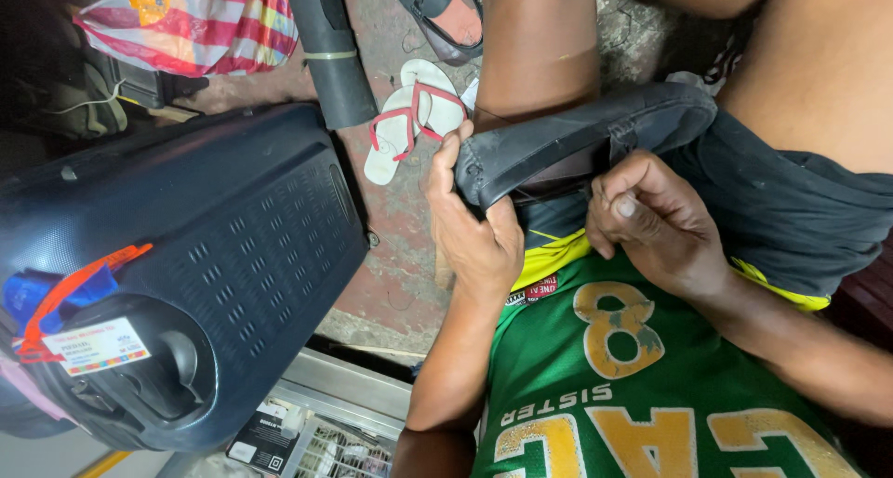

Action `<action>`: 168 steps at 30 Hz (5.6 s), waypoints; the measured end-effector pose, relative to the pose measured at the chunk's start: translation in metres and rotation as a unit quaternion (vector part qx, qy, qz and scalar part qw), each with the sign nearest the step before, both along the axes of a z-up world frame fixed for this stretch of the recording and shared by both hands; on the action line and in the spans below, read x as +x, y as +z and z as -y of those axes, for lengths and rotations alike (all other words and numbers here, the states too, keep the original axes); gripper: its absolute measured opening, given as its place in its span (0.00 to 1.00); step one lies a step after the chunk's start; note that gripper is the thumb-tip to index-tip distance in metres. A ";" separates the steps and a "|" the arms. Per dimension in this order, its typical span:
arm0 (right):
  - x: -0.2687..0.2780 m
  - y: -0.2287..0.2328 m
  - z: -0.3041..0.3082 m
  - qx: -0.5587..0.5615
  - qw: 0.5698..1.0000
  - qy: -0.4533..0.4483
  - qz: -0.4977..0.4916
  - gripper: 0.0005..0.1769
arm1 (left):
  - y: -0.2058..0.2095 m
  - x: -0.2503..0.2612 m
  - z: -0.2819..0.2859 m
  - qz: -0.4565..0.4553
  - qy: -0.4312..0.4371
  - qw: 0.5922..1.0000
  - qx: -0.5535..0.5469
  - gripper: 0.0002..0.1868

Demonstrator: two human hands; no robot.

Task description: The person sits on the floor and sews a black slip-on shoe using a needle and thread. They repeatedly push the needle through the sole and pull the thread to stitch the shoe, adjusting the shoe's position as needed.

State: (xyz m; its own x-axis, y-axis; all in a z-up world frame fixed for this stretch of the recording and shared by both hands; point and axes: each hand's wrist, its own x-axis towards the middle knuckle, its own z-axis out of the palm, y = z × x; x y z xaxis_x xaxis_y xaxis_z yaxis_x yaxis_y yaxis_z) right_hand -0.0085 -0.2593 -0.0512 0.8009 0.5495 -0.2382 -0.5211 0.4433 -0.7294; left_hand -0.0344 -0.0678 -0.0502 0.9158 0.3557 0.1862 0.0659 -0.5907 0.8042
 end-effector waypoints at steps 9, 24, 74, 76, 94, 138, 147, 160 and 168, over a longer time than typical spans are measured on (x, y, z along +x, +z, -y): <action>-0.003 -0.004 0.006 0.015 0.999 -0.018 -0.031 0.10 | -0.005 0.000 0.000 0.004 0.004 1.000 -0.004 0.26; -0.003 -0.005 0.011 0.005 0.999 0.002 -0.044 0.10 | -0.004 0.003 0.000 0.053 -0.007 0.992 -0.115 0.27; -0.008 0.000 0.011 0.132 0.989 0.030 0.051 0.07 | 0.044 -0.020 -0.007 0.119 -0.078 0.986 -0.084 0.33; -0.008 0.000 0.012 0.133 0.989 0.028 0.052 0.07 | 0.048 -0.020 -0.009 0.098 -0.088 0.988 -0.079 0.34; 0.007 0.033 0.009 -0.176 0.938 0.100 0.280 0.07 | 0.037 -0.022 0.000 0.109 -0.094 0.936 -0.323 0.33; 0.006 0.046 0.008 -0.252 0.942 0.101 0.200 0.07 | 0.034 -0.024 0.024 0.146 -0.147 0.901 -0.380 0.17; 0.013 0.046 -0.010 -0.202 0.968 0.094 0.114 0.08 | 0.049 -0.008 0.017 0.135 -0.115 0.908 -0.379 0.15; 0.022 0.042 -0.012 -0.138 0.977 0.067 0.145 0.04 | 0.059 -0.002 0.017 0.119 -0.137 0.916 -0.359 0.16; 0.025 0.038 -0.011 -0.096 0.983 0.059 0.142 0.05 | 0.069 0.001 0.019 0.128 -0.156 0.927 -0.317 0.18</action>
State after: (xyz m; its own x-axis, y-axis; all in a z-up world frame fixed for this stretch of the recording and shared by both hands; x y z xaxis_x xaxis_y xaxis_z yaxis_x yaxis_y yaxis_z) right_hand 0.0162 -0.2488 -0.0132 0.7838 0.6090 -0.1218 -0.3236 0.2330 -0.9171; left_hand -0.0334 -0.0870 0.0188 0.9471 0.1926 0.2567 -0.2702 0.0475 0.9616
